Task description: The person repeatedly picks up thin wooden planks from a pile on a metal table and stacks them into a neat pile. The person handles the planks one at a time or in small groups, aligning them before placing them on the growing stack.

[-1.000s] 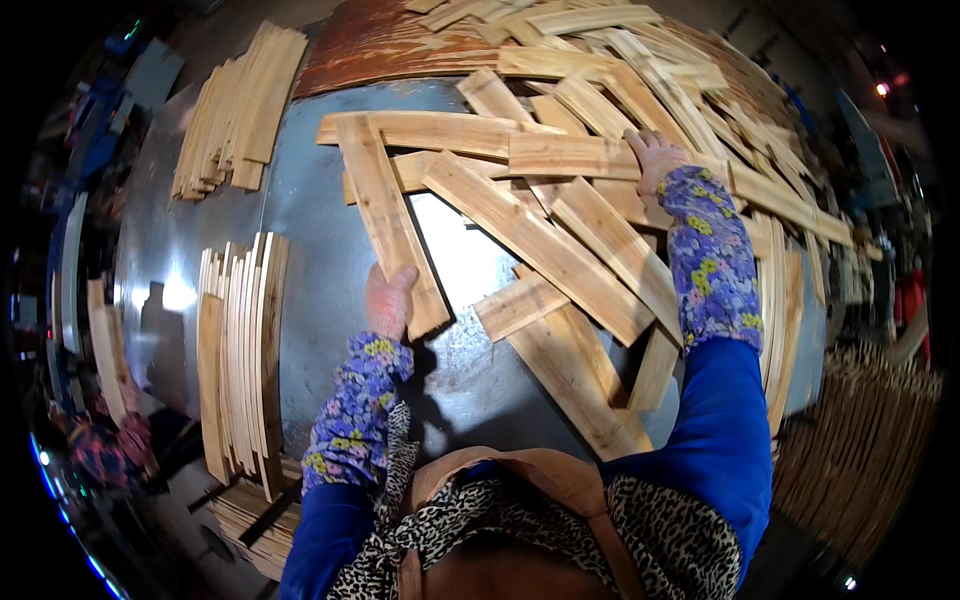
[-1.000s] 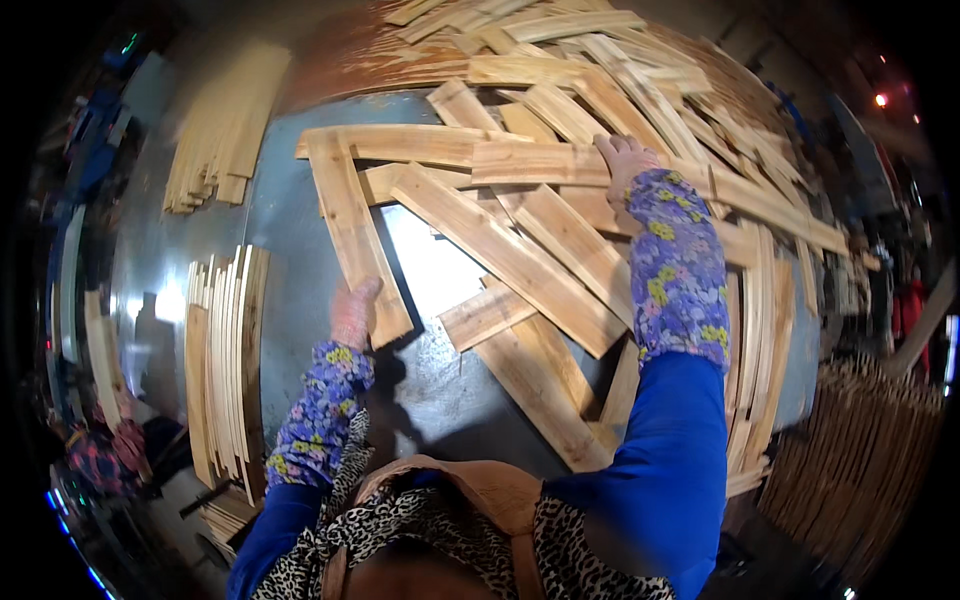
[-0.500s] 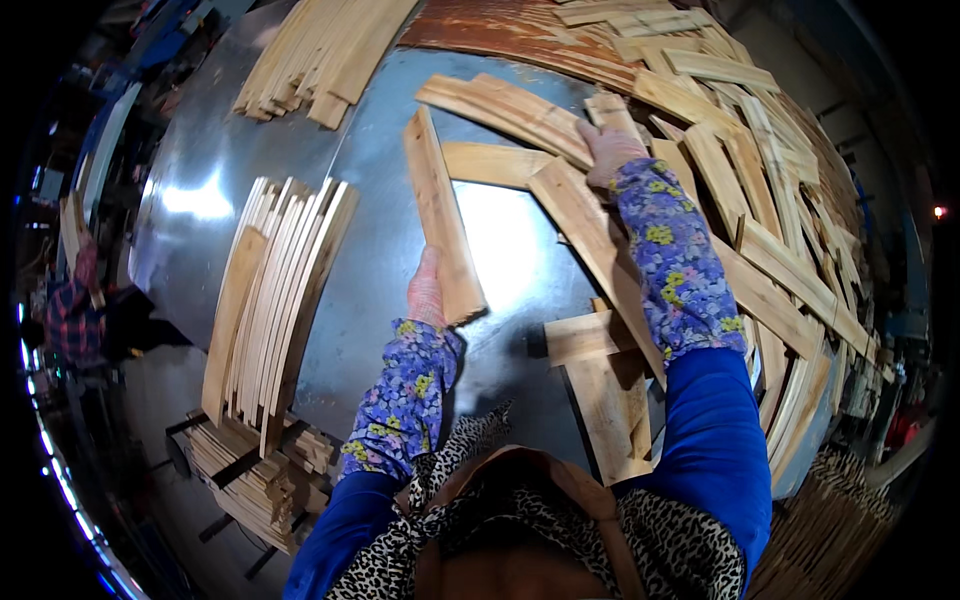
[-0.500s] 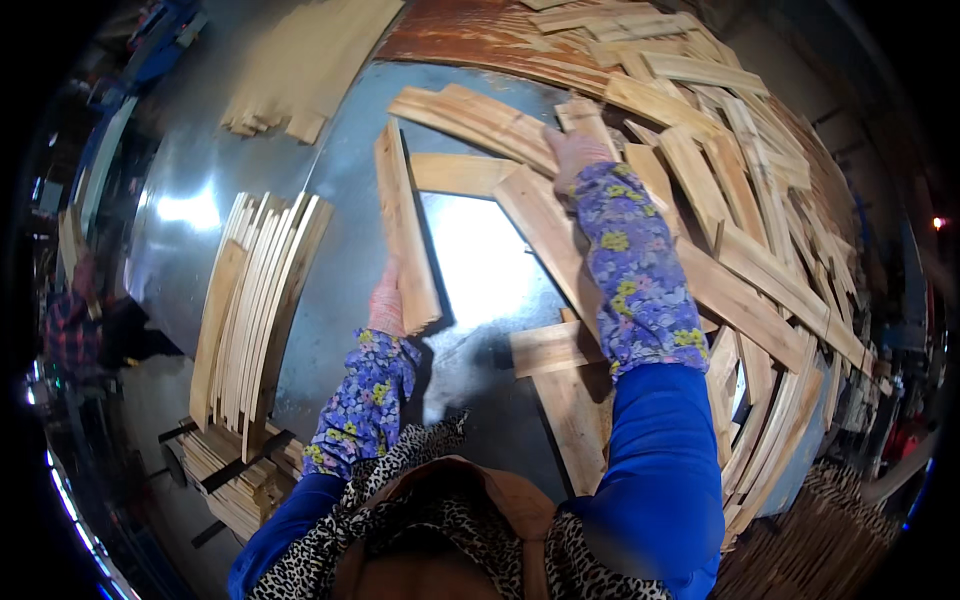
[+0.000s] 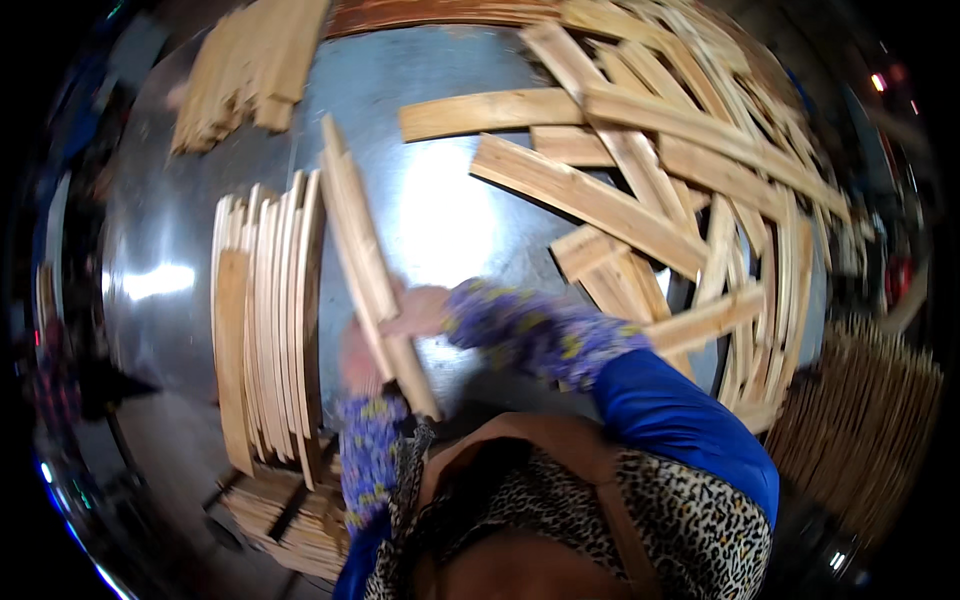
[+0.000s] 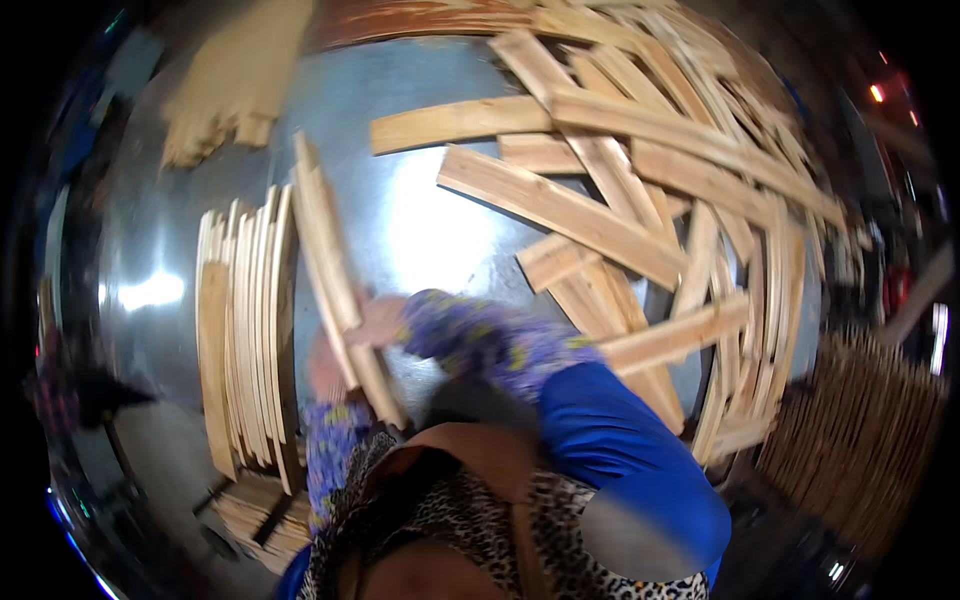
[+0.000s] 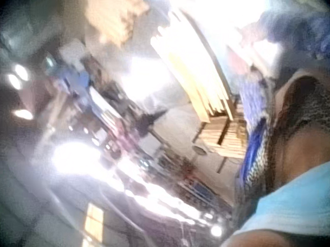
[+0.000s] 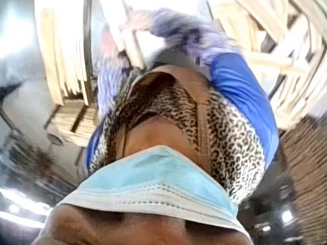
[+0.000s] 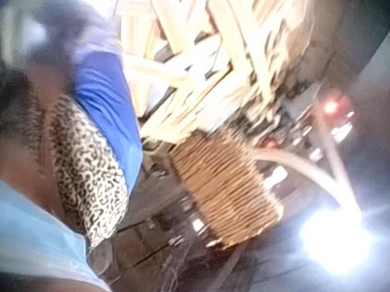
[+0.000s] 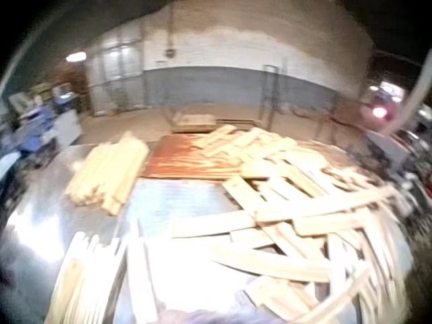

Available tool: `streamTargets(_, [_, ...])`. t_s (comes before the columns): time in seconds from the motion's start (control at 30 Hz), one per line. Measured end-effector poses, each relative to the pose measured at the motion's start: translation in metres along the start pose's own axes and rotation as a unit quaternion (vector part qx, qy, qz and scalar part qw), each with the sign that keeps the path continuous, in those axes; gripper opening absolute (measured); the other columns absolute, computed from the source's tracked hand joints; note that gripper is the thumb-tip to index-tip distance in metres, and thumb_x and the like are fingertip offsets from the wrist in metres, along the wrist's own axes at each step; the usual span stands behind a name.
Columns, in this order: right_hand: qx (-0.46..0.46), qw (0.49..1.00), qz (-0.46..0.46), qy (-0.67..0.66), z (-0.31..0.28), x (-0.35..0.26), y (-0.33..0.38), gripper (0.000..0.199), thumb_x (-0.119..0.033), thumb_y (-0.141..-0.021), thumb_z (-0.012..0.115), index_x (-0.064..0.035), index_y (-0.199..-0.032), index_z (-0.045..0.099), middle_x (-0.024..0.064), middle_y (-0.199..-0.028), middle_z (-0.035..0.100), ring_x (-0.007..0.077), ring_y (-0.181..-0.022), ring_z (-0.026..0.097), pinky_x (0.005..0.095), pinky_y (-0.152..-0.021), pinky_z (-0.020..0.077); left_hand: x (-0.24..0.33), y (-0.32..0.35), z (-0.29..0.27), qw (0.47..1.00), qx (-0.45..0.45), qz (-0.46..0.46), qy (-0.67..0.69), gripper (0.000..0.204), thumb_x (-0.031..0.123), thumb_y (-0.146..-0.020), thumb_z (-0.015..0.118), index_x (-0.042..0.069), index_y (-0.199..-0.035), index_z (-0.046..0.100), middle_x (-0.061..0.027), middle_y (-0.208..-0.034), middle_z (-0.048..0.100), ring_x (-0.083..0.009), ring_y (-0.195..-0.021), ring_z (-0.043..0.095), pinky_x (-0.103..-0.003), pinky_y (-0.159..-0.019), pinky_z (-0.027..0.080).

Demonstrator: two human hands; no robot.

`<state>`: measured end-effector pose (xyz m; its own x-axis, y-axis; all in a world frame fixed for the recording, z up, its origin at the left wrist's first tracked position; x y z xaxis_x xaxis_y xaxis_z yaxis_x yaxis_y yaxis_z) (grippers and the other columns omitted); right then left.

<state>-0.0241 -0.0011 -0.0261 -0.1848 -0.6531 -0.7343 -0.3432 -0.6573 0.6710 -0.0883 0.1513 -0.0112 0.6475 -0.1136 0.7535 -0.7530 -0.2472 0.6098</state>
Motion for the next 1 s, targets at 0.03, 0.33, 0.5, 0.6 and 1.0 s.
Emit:
streamTargets(0.03, [-0.015, 0.999, 0.0, -0.043, 0.029, -0.03, 0.0, 0.094, -0.067, -0.105, 0.059, 0.0006, -0.168, 0.039, 0.0267, -0.151, 0.065, 0.0369, -0.136, 0.067, 0.0501, -0.118, 0.0534, 0.011, 0.035, -0.042, 0.98, 0.115, 0.072, -0.144, 0.046, 0.033, -0.112, 0.06, -0.006, -0.137, 0.063, -0.0212, -0.114, 0.069, -0.0263, -0.092, 0.073, -0.036, -0.078, 0.061])
streamTargets(0.33, [0.081, 0.977, -0.187, 0.06, 0.043, -0.046, 0.025, 0.086, -0.05, -0.09, 0.073, -0.0129, -0.163, 0.048, 0.0269, -0.141, 0.068, 0.0479, -0.122, 0.07, 0.0573, -0.106, 0.0556, 0.038, 0.047, -0.069, 0.955, 0.128, 0.236, -0.128, 0.058, 0.032, -0.109, 0.064, -0.009, -0.149, 0.058, -0.0275, -0.148, 0.062, -0.0401, -0.132, 0.063, -0.048, -0.115, 0.048])
streamTargets(0.5, [0.577, 0.72, 0.056, 0.38, -0.136, 0.17, 0.207, 0.063, -0.011, -0.086, 0.07, -0.0068, -0.148, 0.06, 0.0236, -0.132, 0.065, 0.0422, -0.126, 0.061, 0.0525, -0.111, 0.0506, 0.084, 0.005, 0.053, 0.854, 0.022, 0.388, -0.346, 0.055, 0.03, -0.102, 0.07, -0.004, -0.145, 0.064, -0.031, -0.147, 0.062, -0.0493, -0.136, 0.059, -0.053, -0.116, 0.048])
streamTargets(0.6, [0.551, 0.723, 0.145, 0.39, -0.164, 0.235, 0.29, 0.082, -0.027, -0.081, 0.079, -0.0089, -0.157, 0.055, 0.0193, -0.132, 0.065, 0.0412, -0.131, 0.06, 0.0535, -0.114, 0.0491, 0.15, -0.04, 0.157, 0.778, -0.015, 0.475, -0.411, 0.063, 0.027, -0.098, 0.074, -0.002, -0.152, 0.057, -0.0299, -0.152, 0.058, -0.0505, -0.14, 0.055, -0.053, -0.12, 0.046])
streamTargets(1.0, [0.534, 0.695, 0.266, 0.401, -0.363, 0.274, 0.462, 0.101, -0.022, -0.077, 0.082, -0.0161, -0.168, 0.038, 0.0231, -0.15, 0.059, 0.0433, -0.141, 0.055, 0.0519, -0.116, 0.051, 0.293, -0.242, 0.282, 0.611, -0.112, 0.397, -0.676, 0.139, 0.05, -0.066, 0.097, 0.012, -0.175, 0.022, -0.0223, -0.161, 0.05, -0.0396, -0.152, 0.046, -0.052, -0.128, 0.036])
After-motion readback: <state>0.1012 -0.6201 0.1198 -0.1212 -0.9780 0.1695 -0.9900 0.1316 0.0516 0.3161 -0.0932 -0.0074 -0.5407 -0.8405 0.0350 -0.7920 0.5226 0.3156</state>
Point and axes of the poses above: each hand's wrist, its own y-axis away from the middle knuckle, its own z-axis out of the palm, x = y × z, the point moved 6 cm from there along -y, towards the middle knuckle
